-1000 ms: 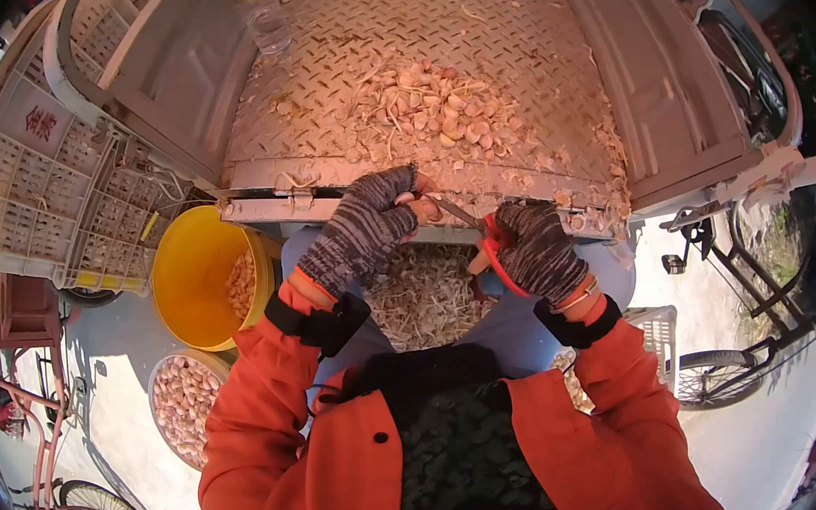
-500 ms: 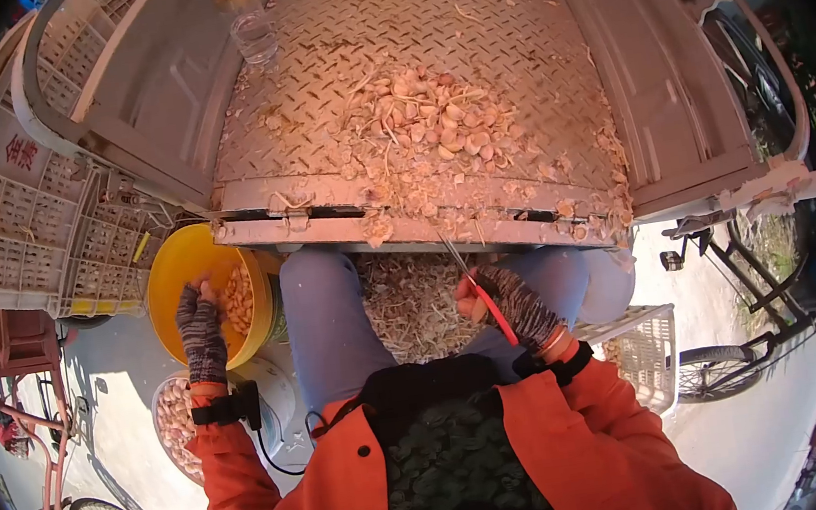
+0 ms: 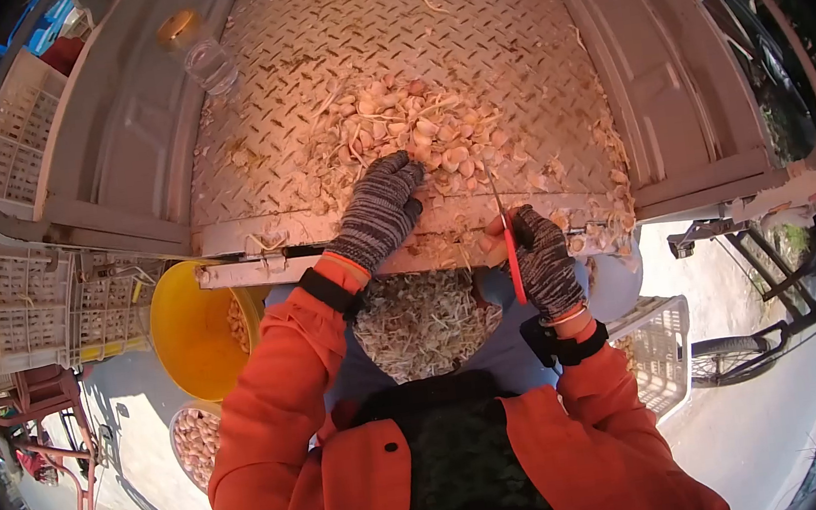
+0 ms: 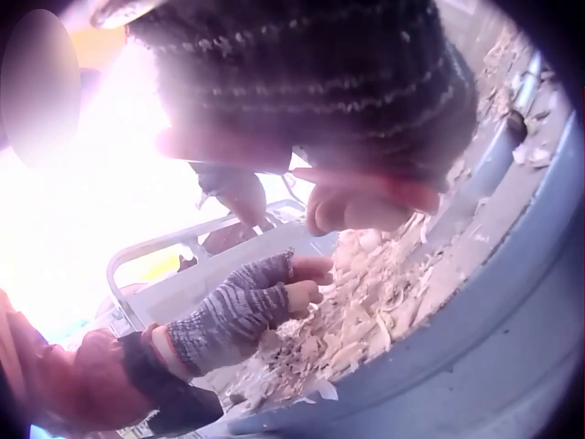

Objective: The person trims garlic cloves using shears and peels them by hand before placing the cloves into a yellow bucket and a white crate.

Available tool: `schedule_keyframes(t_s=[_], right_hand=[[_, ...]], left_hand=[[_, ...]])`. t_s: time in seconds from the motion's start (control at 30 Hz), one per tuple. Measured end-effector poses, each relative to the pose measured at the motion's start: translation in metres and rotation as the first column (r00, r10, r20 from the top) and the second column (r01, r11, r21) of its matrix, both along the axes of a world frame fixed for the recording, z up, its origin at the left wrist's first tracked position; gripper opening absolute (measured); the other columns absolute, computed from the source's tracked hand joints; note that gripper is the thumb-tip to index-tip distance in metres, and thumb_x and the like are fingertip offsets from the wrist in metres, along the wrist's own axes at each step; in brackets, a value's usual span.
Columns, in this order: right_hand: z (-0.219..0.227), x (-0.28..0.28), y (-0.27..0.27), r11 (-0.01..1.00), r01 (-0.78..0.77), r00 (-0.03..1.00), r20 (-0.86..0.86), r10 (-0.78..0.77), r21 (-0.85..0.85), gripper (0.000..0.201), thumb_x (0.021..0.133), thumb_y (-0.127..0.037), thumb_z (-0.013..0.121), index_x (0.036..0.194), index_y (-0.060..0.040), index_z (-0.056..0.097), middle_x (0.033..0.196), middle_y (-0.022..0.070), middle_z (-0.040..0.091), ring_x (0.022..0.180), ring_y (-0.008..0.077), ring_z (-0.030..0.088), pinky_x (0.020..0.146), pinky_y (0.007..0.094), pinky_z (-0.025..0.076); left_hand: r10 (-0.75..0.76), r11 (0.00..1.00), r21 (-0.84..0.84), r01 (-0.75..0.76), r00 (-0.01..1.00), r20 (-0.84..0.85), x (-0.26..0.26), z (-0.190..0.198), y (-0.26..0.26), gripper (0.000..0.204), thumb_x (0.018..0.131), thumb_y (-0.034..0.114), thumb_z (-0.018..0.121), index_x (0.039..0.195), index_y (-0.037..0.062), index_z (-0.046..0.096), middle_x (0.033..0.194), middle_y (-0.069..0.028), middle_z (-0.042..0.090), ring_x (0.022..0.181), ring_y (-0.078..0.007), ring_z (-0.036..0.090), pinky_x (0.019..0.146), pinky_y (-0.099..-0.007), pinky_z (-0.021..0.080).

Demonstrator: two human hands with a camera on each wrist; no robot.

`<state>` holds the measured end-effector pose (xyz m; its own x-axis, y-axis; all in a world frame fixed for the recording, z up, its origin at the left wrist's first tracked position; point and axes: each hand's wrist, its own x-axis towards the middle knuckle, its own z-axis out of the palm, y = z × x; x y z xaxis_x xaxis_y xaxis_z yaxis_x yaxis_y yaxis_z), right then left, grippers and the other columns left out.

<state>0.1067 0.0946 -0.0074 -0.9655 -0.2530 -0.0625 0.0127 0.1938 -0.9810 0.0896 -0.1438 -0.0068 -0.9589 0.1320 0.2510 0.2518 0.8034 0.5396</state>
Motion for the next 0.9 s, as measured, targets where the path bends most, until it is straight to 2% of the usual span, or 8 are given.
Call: schedule_keyframes(t_s=[0.37, 0.43, 0.63, 0.67, 0.73, 0.77, 0.83, 0.9], right_hand=[[0.006, 0.026, 0.023, 0.943, -0.041, 0.971, 0.211, 0.116, -0.330, 0.007, 0.079, -0.004, 0.061, 0.084, 0.0002, 0.058, 0.078, 0.0055, 0.058, 0.074, 0.0126, 0.059, 0.071, 0.0226, 0.049], [0.012, 0.026, 0.028, 0.972, 0.056, 0.938, 0.347, 0.027, -0.228, 0.008, 0.078, 0.000, 0.061, 0.084, 0.0005, 0.057, 0.081, 0.0067, 0.061, 0.077, 0.0150, 0.062, 0.072, 0.0247, 0.050], [0.050, -0.064, 0.030, 0.910, 0.135, 0.949, -0.315, -0.005, 0.392, 0.022, 0.078, -0.003, 0.061, 0.098, 0.0037, 0.057, 0.090, 0.0156, 0.065, 0.086, 0.0201, 0.063, 0.076, 0.0302, 0.050], [0.053, -0.091, 0.023, 0.879, 0.140, 0.944, -0.329, 0.020, 0.456, 0.022, 0.078, -0.004, 0.061, 0.099, 0.0038, 0.057, 0.091, 0.0166, 0.065, 0.087, 0.0216, 0.063, 0.077, 0.0308, 0.050], [0.059, -0.139, 0.004, 0.826, 0.114, 0.933, -0.346, 0.102, 0.552, 0.022, 0.079, -0.005, 0.060, 0.099, 0.0037, 0.057, 0.093, 0.0174, 0.064, 0.087, 0.0236, 0.063, 0.078, 0.0316, 0.049], [0.061, -0.157, -0.007, 0.805, 0.084, 0.926, -0.344, 0.154, 0.587, 0.022, 0.079, -0.006, 0.059, 0.099, 0.0035, 0.057, 0.094, 0.0172, 0.064, 0.087, 0.0242, 0.063, 0.078, 0.0320, 0.049], [0.049, -0.190, -0.025, 0.790, 0.006, 0.901, -0.347, 0.262, 0.613, 0.022, 0.079, -0.006, 0.059, 0.099, 0.0033, 0.057, 0.094, 0.0164, 0.065, 0.087, 0.0238, 0.063, 0.079, 0.0319, 0.049], [0.044, -0.198, -0.037, 0.763, -0.071, 0.868, -0.336, 0.365, 0.643, 0.022, 0.079, -0.006, 0.059, 0.099, 0.0030, 0.057, 0.094, 0.0157, 0.065, 0.088, 0.0235, 0.063, 0.079, 0.0318, 0.050]], left_hand=[[-0.031, 0.954, -0.283, 0.098, 0.972, 0.232, -0.052, 0.028, 0.025, 0.048, 0.072, 0.008, 0.064, 0.118, 0.0003, 0.051, 0.106, -0.0181, 0.051, 0.097, -0.0331, 0.055, 0.084, -0.0385, 0.046], [-0.007, 0.943, -0.318, 0.096, 0.963, 0.270, -0.051, 0.030, 0.026, 0.053, 0.070, 0.010, 0.067, 0.119, -0.0003, 0.050, 0.108, -0.0186, 0.050, 0.097, -0.0341, 0.055, 0.084, -0.0382, 0.047], [0.077, 0.990, -0.134, -0.050, 0.976, 0.206, -0.032, 0.030, -0.001, 0.051, 0.075, 0.018, 0.067, 0.118, -0.0041, 0.050, 0.114, -0.0199, 0.054, 0.101, -0.0270, 0.058, 0.085, -0.0347, 0.050], [0.068, 0.890, 0.414, -0.191, 0.953, 0.295, -0.023, 0.030, -0.004, 0.045, 0.077, 0.017, 0.065, 0.115, -0.0039, 0.051, 0.109, -0.0190, 0.056, 0.097, -0.0259, 0.059, 0.081, -0.0336, 0.051], [-0.009, 0.222, 0.929, -0.297, 0.952, 0.306, -0.009, 0.024, -0.010, 0.028, 0.084, 0.014, 0.058, 0.107, -0.0030, 0.055, 0.100, -0.0160, 0.059, 0.085, -0.0229, 0.062, 0.071, -0.0301, 0.055], [0.002, 0.213, 0.931, -0.296, 0.953, 0.303, -0.006, 0.023, -0.014, 0.028, 0.084, 0.014, 0.058, 0.107, -0.0030, 0.055, 0.100, -0.0160, 0.059, 0.085, -0.0229, 0.062, 0.071, -0.0301, 0.055], [-0.259, -0.412, 0.856, -0.311, 0.941, 0.217, -0.003, 0.018, -0.022, 0.027, 0.087, 0.018, 0.057, 0.103, -0.0033, 0.056, 0.099, -0.0153, 0.059, 0.085, -0.0225, 0.062, 0.070, -0.0299, 0.055], [-0.250, -0.482, 0.797, -0.366, 0.928, 0.275, -0.004, 0.034, -0.018, 0.026, 0.088, 0.018, 0.055, 0.101, -0.0047, 0.054, 0.098, -0.0152, 0.060, 0.083, -0.0216, 0.060, 0.069, -0.0300, 0.055]])
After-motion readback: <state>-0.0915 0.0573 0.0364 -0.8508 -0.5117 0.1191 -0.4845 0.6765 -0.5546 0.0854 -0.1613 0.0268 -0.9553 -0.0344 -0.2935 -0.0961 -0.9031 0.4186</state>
